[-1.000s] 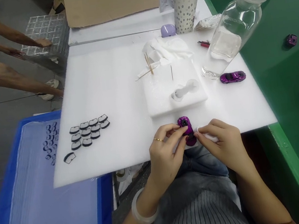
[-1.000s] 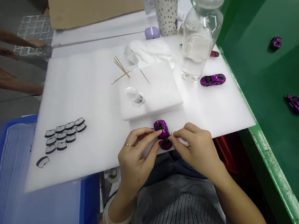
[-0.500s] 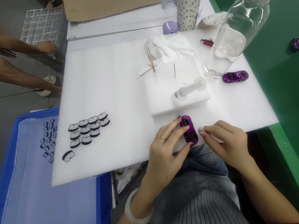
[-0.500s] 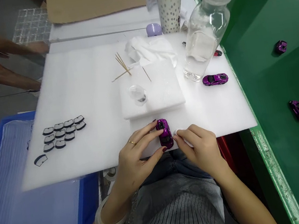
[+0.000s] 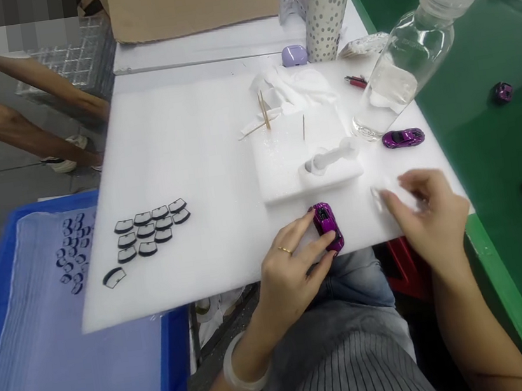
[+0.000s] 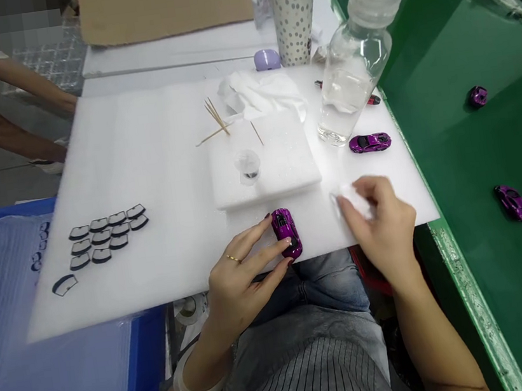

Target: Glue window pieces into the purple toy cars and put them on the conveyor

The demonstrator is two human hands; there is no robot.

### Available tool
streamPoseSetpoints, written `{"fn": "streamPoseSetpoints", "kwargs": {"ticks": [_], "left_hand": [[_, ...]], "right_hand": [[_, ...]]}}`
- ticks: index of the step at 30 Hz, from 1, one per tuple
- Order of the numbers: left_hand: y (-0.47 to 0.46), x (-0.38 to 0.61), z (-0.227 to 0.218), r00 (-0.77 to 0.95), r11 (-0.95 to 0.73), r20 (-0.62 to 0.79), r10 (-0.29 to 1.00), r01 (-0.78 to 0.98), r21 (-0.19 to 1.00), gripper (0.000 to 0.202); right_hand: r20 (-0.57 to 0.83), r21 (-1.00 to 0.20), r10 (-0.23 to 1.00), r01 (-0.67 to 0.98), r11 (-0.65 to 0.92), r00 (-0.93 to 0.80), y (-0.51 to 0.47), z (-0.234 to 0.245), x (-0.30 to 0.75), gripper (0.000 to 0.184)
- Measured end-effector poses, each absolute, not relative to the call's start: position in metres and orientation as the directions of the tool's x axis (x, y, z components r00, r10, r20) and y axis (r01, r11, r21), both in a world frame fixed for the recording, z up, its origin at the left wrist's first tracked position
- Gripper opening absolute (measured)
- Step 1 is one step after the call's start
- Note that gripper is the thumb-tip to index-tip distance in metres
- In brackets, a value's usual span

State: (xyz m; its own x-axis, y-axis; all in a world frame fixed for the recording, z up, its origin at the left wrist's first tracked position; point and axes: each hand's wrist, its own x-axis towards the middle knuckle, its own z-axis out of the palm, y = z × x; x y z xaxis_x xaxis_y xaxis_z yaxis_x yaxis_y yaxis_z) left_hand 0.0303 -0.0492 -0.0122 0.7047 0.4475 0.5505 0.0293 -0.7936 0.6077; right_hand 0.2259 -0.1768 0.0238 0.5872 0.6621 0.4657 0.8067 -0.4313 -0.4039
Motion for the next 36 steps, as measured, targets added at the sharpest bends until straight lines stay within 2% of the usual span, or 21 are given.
{"fn": "streamPoseSetpoints", "kwargs": {"ticks": [2, 4, 8, 11, 13, 15, 17, 18, 20, 26, 29, 31, 32, 33, 34, 35, 36], "left_hand": [[-0.049, 0.03, -0.011, 0.696, -0.798, 0.571, 0.435, 0.005, 0.603, 0.023], [-0.049, 0.028, -0.009, 0.683, -0.766, 0.563, 0.466, -0.007, 0.642, 0.02], [-0.049, 0.023, -0.005, 0.609, -0.684, 0.526, 0.594, 0.038, 0.728, 0.018], [-0.049, 0.022, -0.007, 0.6, -0.705, 0.534, 0.595, 0.071, 0.705, 0.018], [-0.049, 0.024, -0.008, 0.62, -0.731, 0.543, 0.566, 0.072, 0.679, 0.017], [-0.05, 0.026, -0.009, 0.646, -0.75, 0.546, 0.533, 0.062, 0.659, 0.015], [-0.05, 0.028, -0.01, 0.668, -0.765, 0.547, 0.503, 0.05, 0.642, 0.013], [-0.05, 0.029, -0.011, 0.677, -0.772, 0.549, 0.491, 0.046, 0.634, 0.013], [-0.051, 0.03, -0.012, 0.693, -0.793, 0.553, 0.462, 0.044, 0.607, 0.012], [-0.049, 0.03, -0.014, 0.72, -0.839, 0.562, 0.407, 0.052, 0.541, 0.011], [-0.05, 0.032, -0.015, 0.716, -0.851, 0.572, 0.4, 0.06, 0.521, 0.011], [-0.053, 0.035, -0.015, 0.704, -0.869, 0.591, 0.394, 0.076, 0.489, 0.016], [-0.054, 0.037, -0.015, 0.696, -0.877, 0.599, 0.396, 0.092, 0.472, 0.02], [-0.055, 0.038, -0.014, 0.691, -0.88, 0.599, 0.404, 0.115, 0.46, 0.026], [-0.056, 0.039, -0.013, 0.696, -0.879, 0.585, 0.417, 0.144, 0.455, 0.033], [-0.057, 0.039, -0.011, 0.709, -0.87, 0.555, 0.436, 0.175, 0.461, 0.04], [-0.057, 0.038, -0.009, 0.727, -0.854, 0.509, 0.461, 0.206, 0.478, 0.047]], "right_hand": [[0.491, -0.278, 0.639, 0.802, -0.529, 0.592, -0.173, 0.025, 0.231, 0.034], [0.516, -0.24, 0.659, 0.831, -0.502, 0.547, -0.164, 0.025, 0.214, 0.033], [0.411, -0.362, 0.781, 0.871, -0.333, 0.47, -0.145, 0.02, 0.153, 0.041], [0.36, -0.408, 0.775, 0.835, -0.369, 0.519, -0.152, 0.014, 0.154, 0.041], [0.382, -0.443, 0.66, 0.755, -0.484, 0.647, -0.177, 0.011, 0.189, 0.041], [0.381, -0.461, 0.444, 0.583, -0.669, 0.811, -0.216, 0.008, 0.236, 0.041], [0.301, -0.399, 0.256, 0.365, -0.841, 0.919, -0.259, 0.007, 0.282, 0.046], [0.26, -0.36, 0.203, 0.29, -0.887, 0.944, -0.279, 0.006, 0.301, 0.049], [0.201, -0.289, 0.161, 0.216, -0.932, 0.966, -0.314, 0.006, 0.328, 0.048], [0.195, -0.183, -0.056, -0.019, -0.983, 0.979, -0.375, 0.013, 0.36, 0.052], [0.208, -0.178, -0.072, -0.034, -0.983, 0.976, -0.373, 0.019, 0.356, 0.049], [0.27, -0.197, 0.007, 0.063, -0.978, 0.963, -0.348, 0.026, 0.338, 0.05], [0.304, -0.208, 0.095, 0.163, -0.964, 0.948, -0.328, 0.029, 0.324, 0.051], [0.372, -0.225, 0.251, 0.35, -0.909, 0.894, -0.304, 0.032, 0.307, 0.049], [0.449, -0.221, 0.443, 0.577, -0.786, 0.776, -0.278, 0.035, 0.287, 0.045], [0.45, -0.198, 0.665, 0.793, -0.576, 0.596, -0.251, 0.037, 0.267, 0.04], [0.388, -0.209, 0.839, 0.923, -0.322, 0.381, -0.226, 0.038, 0.246, 0.036]]}}
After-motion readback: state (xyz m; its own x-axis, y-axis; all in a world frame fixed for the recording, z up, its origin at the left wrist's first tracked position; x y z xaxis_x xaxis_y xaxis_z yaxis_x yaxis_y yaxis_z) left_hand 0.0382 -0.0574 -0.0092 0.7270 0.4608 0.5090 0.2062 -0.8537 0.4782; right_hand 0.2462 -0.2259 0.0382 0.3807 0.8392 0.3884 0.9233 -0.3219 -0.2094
